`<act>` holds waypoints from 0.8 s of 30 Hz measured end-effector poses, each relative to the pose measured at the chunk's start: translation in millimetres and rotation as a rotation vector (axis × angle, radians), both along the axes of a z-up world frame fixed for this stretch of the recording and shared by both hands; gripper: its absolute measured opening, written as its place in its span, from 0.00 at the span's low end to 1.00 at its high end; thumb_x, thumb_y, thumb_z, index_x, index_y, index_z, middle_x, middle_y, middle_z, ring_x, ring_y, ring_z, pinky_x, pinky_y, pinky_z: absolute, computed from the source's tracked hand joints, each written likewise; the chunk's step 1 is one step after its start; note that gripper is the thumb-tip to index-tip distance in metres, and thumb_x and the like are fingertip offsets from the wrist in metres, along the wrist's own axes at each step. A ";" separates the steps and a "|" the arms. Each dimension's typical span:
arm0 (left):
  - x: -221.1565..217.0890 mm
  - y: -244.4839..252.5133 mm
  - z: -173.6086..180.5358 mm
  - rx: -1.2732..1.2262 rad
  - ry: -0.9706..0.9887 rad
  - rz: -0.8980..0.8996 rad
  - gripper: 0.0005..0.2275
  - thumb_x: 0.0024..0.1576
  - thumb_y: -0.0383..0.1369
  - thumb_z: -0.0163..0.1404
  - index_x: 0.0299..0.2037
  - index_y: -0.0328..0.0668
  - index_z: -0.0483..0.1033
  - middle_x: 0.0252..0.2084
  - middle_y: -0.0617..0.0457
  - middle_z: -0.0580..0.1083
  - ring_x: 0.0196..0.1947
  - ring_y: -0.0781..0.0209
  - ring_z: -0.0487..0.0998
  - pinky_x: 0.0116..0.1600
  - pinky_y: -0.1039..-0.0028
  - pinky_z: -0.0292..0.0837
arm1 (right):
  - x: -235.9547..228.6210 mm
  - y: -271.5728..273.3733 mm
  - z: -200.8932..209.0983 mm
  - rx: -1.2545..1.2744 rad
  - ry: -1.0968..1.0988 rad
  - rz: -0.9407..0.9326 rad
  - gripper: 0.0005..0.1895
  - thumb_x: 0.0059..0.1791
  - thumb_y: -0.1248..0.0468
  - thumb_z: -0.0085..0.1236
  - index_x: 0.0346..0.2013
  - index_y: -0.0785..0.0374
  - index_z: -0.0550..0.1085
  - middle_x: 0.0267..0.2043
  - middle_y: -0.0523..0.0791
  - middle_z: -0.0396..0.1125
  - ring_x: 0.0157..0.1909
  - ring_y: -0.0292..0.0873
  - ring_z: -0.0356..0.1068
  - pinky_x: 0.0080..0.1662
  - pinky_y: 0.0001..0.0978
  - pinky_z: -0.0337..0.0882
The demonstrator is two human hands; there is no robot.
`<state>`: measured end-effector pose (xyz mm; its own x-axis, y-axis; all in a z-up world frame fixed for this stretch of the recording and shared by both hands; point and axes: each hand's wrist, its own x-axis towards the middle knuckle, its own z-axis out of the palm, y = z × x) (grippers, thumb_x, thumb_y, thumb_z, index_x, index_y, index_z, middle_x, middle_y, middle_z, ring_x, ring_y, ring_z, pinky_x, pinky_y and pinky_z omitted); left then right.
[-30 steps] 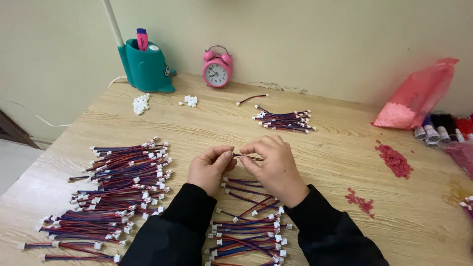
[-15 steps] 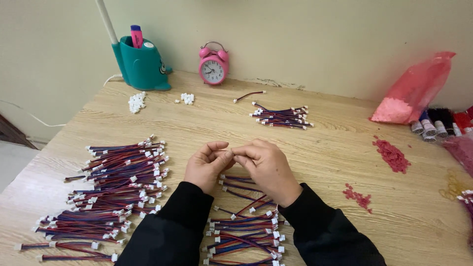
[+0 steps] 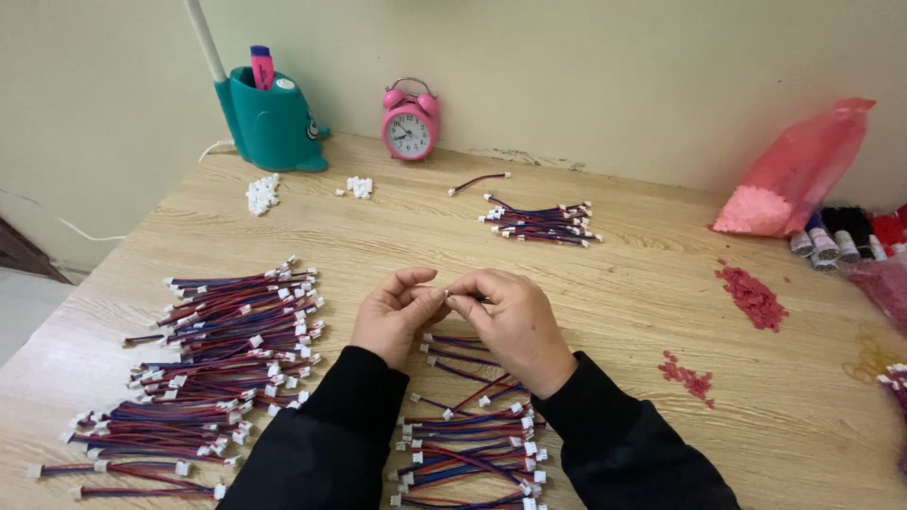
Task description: The person assembles wire harnesses by inserting small white plastic connectors onto the ends of multi-colored ribbon cables. They repeatedly pick up a cable, slide a connector onto the exposed wires, and place the finished assembly onto a growing pile on the wooden table.
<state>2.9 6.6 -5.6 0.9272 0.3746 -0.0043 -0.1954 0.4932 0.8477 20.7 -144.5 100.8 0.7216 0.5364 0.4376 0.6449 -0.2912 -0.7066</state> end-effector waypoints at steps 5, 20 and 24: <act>0.7 0.6 -1.6 0.001 -0.008 -0.001 0.14 0.51 0.22 0.58 0.47 0.33 0.74 0.29 0.45 0.77 0.33 0.56 0.81 0.43 0.69 0.80 | 0.5 1.1 -5.3 0.025 0.031 0.004 0.04 0.44 0.67 0.60 0.32 0.57 0.80 0.26 0.47 0.73 0.34 0.46 0.75 0.38 0.33 0.73; -0.6 -2.5 -2.3 -0.089 -0.091 -0.035 0.15 0.51 0.20 0.56 0.48 0.31 0.72 0.27 0.44 0.76 0.30 0.54 0.82 0.39 0.69 0.81 | -5.2 0.7 2.4 0.013 0.094 -0.045 0.03 0.42 0.68 0.60 0.29 0.62 0.79 0.22 0.50 0.71 0.28 0.42 0.71 0.32 0.32 0.72; 2.0 -3.4 -6.2 -0.027 -0.091 -0.025 0.14 0.50 0.19 0.57 0.47 0.30 0.73 0.25 0.46 0.75 0.28 0.55 0.81 0.36 0.71 0.81 | -4.8 -1.0 4.4 -0.053 0.160 -0.077 0.03 0.41 0.65 0.62 0.28 0.59 0.80 0.22 0.47 0.73 0.26 0.40 0.70 0.31 0.32 0.70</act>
